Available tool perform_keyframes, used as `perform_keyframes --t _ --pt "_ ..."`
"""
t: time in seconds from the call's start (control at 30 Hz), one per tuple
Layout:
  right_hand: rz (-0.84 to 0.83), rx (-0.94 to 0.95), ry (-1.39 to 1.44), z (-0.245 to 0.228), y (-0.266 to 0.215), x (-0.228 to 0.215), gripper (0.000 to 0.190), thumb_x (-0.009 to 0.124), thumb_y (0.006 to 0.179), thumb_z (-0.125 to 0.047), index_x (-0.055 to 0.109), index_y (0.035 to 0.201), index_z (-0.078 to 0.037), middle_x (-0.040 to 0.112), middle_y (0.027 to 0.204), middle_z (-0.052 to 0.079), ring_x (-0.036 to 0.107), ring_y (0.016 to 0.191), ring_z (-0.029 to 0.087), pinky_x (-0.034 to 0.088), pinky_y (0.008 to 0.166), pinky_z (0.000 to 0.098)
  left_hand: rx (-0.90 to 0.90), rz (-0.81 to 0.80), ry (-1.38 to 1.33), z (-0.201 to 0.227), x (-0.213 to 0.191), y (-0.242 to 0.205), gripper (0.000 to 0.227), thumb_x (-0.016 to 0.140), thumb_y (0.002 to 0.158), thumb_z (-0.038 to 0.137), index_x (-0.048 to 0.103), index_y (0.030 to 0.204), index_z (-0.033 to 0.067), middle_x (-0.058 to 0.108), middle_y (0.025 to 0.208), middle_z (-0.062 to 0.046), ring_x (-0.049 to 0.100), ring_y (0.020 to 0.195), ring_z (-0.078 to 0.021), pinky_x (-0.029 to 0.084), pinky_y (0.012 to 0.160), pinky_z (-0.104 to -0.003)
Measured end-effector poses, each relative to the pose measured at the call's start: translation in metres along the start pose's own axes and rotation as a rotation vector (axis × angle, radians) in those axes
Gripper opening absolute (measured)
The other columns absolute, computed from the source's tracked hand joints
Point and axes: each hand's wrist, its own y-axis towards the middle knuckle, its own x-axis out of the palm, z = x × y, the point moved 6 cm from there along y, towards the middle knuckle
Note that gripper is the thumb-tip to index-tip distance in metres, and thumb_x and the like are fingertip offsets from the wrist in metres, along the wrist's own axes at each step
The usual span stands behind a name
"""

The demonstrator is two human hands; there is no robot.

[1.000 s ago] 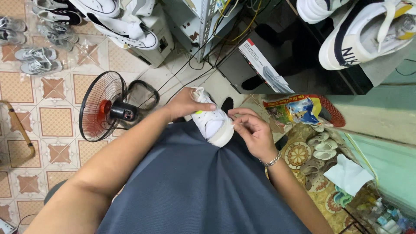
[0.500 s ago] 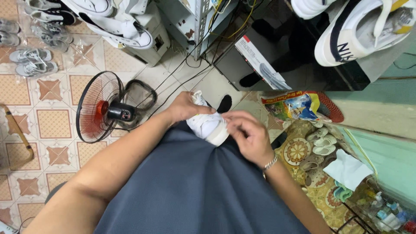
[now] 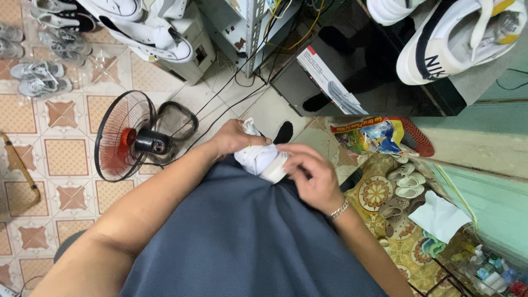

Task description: The person picks up pairs of sneakers from a shelf, holds and turns each shoe to check it, and wraps shoes in clear plastic bags. They place the wrapped pairs back on the shelving and arrange several white sneakers on a small table near the wall.

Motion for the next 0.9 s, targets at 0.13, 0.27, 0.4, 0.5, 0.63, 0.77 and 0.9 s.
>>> perform_keyframes --t 0.13,0.27,0.4,0.5,0.63,0.77,0.9 --pt "0.052 0.18 0.077 0.009 0.002 -0.007 0.005 0.071 0.093 -0.007 0.068 0.092 -0.003 0.072 0.127 0.011 0.075 0.107 0.022 0.062 0.09 0.0309 0.003 0.023 0.02 0.001 -0.001 -0.001 0.052 0.093 0.063 0.031 0.077 0.095 -0.0067 0.08 0.091 -0.014 0.076 0.077 -0.0216 0.061 0.071 -0.032" --pt "-0.039 -0.084 -0.04 -0.013 -0.001 0.0 0.009 0.075 0.087 -0.008 0.068 0.091 -0.004 0.071 0.126 0.015 0.069 0.118 0.029 0.058 0.098 0.0368 0.002 0.015 0.098 0.0 -0.013 -0.006 0.057 0.092 0.064 0.037 0.075 0.1 -0.0044 0.079 0.095 -0.015 0.076 0.083 -0.0227 0.061 0.077 -0.034" --pt "0.086 0.17 0.08 0.034 -0.014 0.002 0.006 0.07 0.094 -0.003 0.065 0.093 0.0 0.07 0.127 0.014 0.071 0.108 0.019 0.062 0.086 0.0317 0.075 -0.146 0.129 -0.023 -0.023 0.004 0.062 0.088 0.069 0.047 0.073 0.108 0.0013 0.079 0.102 -0.011 0.075 0.095 -0.0193 0.055 0.092 -0.032" --pt "0.187 0.325 0.323 0.054 -0.022 0.004 0.005 0.064 0.097 -0.004 0.062 0.097 0.001 0.066 0.129 0.014 0.071 0.105 0.015 0.066 0.08 0.0272 0.171 -0.143 0.259 -0.016 -0.021 -0.009 0.059 0.09 0.068 0.043 0.074 0.107 0.0025 0.08 0.101 -0.009 0.075 0.094 -0.0187 0.055 0.092 -0.031" --pt "0.367 0.421 0.501 0.071 -0.026 -0.011 0.008 0.062 0.096 -0.005 0.061 0.1 0.002 0.064 0.129 0.013 0.071 0.105 0.017 0.068 0.08 0.03 0.454 -0.112 -0.031 0.017 -0.015 -0.025 0.038 0.09 0.076 0.029 0.078 0.099 0.001 0.081 0.097 -0.008 0.072 0.087 -0.0131 0.058 0.083 -0.028" --pt "0.437 0.179 0.167 0.034 -0.013 -0.042 0.01 0.068 0.1 -0.002 0.067 0.105 0.006 0.066 0.13 0.016 0.07 0.106 0.018 0.061 0.091 0.0297 0.384 0.039 0.044 0.071 -0.012 -0.074 0.028 0.089 0.075 0.022 0.08 0.094 0.0034 0.081 0.088 -0.005 0.072 0.076 -0.0098 0.058 0.075 -0.026" --pt "0.376 0.063 -0.088 -0.018 0.013 -0.056 0.008 0.072 0.097 -0.005 0.069 0.098 0.002 0.067 0.126 0.016 0.068 0.122 0.027 0.058 0.104 0.0367 0.32 0.124 0.0 0.093 -0.009 -0.097 0.026 0.089 0.076 0.023 0.081 0.089 0.0015 0.081 0.083 -0.005 0.073 0.068 -0.009 0.058 0.066 -0.026"
